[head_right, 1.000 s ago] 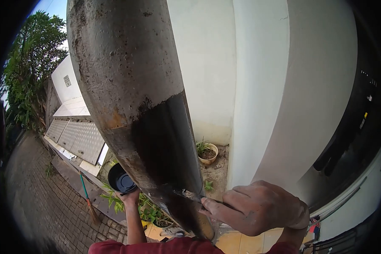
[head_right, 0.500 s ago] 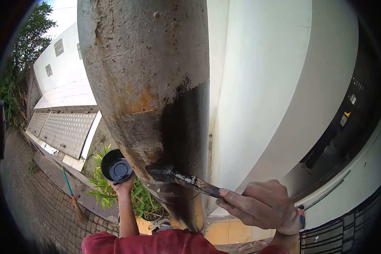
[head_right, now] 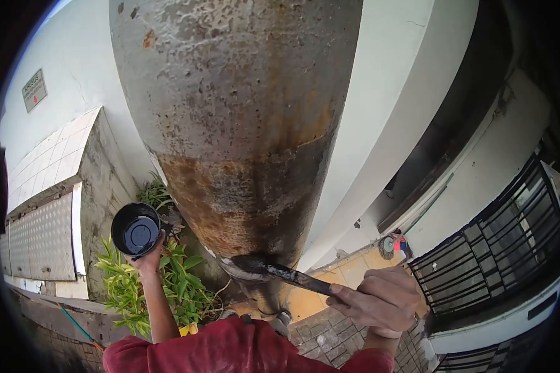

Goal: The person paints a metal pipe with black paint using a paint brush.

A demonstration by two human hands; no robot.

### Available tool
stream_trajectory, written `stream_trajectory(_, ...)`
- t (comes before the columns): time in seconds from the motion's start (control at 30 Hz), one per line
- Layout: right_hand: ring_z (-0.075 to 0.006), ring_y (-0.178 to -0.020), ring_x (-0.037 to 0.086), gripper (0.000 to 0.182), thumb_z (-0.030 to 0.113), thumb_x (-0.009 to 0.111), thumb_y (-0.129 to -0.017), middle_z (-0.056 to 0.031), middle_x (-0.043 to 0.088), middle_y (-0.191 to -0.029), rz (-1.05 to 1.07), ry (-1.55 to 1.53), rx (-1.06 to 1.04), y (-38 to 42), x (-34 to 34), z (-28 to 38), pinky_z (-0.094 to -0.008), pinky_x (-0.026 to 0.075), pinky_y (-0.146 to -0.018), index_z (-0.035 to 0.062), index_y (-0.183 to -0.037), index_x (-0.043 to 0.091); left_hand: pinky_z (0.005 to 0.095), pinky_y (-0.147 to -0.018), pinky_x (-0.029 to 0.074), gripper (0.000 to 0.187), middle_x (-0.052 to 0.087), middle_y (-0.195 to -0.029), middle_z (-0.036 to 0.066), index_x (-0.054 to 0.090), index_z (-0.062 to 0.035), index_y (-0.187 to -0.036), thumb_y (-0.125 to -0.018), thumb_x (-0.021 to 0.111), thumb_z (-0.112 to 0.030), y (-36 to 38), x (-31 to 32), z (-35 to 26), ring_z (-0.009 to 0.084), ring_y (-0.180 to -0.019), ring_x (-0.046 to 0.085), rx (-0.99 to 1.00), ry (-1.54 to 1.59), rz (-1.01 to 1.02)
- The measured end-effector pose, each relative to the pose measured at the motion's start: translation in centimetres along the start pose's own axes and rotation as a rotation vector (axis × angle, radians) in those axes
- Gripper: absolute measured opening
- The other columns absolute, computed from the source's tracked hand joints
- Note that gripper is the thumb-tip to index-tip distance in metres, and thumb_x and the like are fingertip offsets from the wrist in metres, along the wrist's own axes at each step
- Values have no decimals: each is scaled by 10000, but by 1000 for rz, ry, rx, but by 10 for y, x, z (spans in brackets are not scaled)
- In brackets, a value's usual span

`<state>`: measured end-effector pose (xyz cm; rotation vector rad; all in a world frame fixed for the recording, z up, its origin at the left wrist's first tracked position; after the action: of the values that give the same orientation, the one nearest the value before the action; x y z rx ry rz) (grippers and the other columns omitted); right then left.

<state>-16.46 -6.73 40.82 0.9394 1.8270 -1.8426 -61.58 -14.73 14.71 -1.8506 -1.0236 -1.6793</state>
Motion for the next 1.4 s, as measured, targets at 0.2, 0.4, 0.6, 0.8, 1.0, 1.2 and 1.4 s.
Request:
stream_trajectory(0.2,-154,-420,512,157,132,791,-731,-58,552,-535,-265,35,290,26,45,39,-230,397,-430,22,-771,685,650,-1074,198,645,435,-1422,70,474,-204,-1357,-841,443,-589,-44,-26,5,349,-1335,354,-203,-84,73)
stream_trajectory(0.4,-75,-435,493,176,128,767,-799,-23,599,-582,-932,-299,716,84,76,66,-222,365,-409,-24,-800,677,651,-1052,240,624,462,-1401,89,506,-174,-1334,-846,468,-562,-54,-41,20,362,-1300,394,-339,-137,95)
stream_trajectory(0.6,-44,-481,483,204,160,763,-817,-10,579,-593,-764,-213,1223,143,123,84,-196,345,-437,-10,-781,656,593,-1054,277,587,453,-1393,152,505,-96,-1320,-853,483,-451,-64,-24,20,398,-1300,365,-317,-125,116)
stream_trajectory(0.8,-62,-427,433,254,151,747,-825,-7,520,-564,-891,-138,1318,136,98,117,-195,314,-392,-6,-706,586,596,-1057,268,594,433,-1414,162,491,-80,-1331,-871,453,-454,-60,-16,21,398,-1320,345,-330,-150,119)
stream_trajectory(1.0,-167,-489,589,382,326,800,-763,-111,623,-602,-746,-137,776,69,111,147,-254,470,-469,6,-699,600,601,-1107,212,581,499,-1377,85,523,-149,-1317,-883,475,-534,-37,-39,25,327,-1299,413,-413,-33,173)
stream_trajectory(1.2,-245,-641,670,184,62,694,-834,-144,683,-822,161,-470,703,-53,184,147,-321,528,-565,-25,-970,607,452,-998,448,513,576,-1271,90,555,-124,-1272,-942,412,-490,-5,-93,5,271,-1137,562,-334,-143,73)
stream_trajectory(1.4,-283,-651,667,196,114,698,-844,-151,658,-770,284,-412,668,-61,289,137,-354,512,-549,-3,-951,581,468,-1002,452,572,561,-1291,118,516,-107,-1318,-956,350,-518,43,-77,-19,301,-1164,552,-366,-48,192)
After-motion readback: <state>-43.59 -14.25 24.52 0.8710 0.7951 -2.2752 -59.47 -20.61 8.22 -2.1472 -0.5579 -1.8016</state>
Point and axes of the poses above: each hand's wrist, its own y-axis away from the middle knuckle, its own x-axis out of the palm, z = x × y, the point moved 1 cm from there along -y, towards the middle knuckle
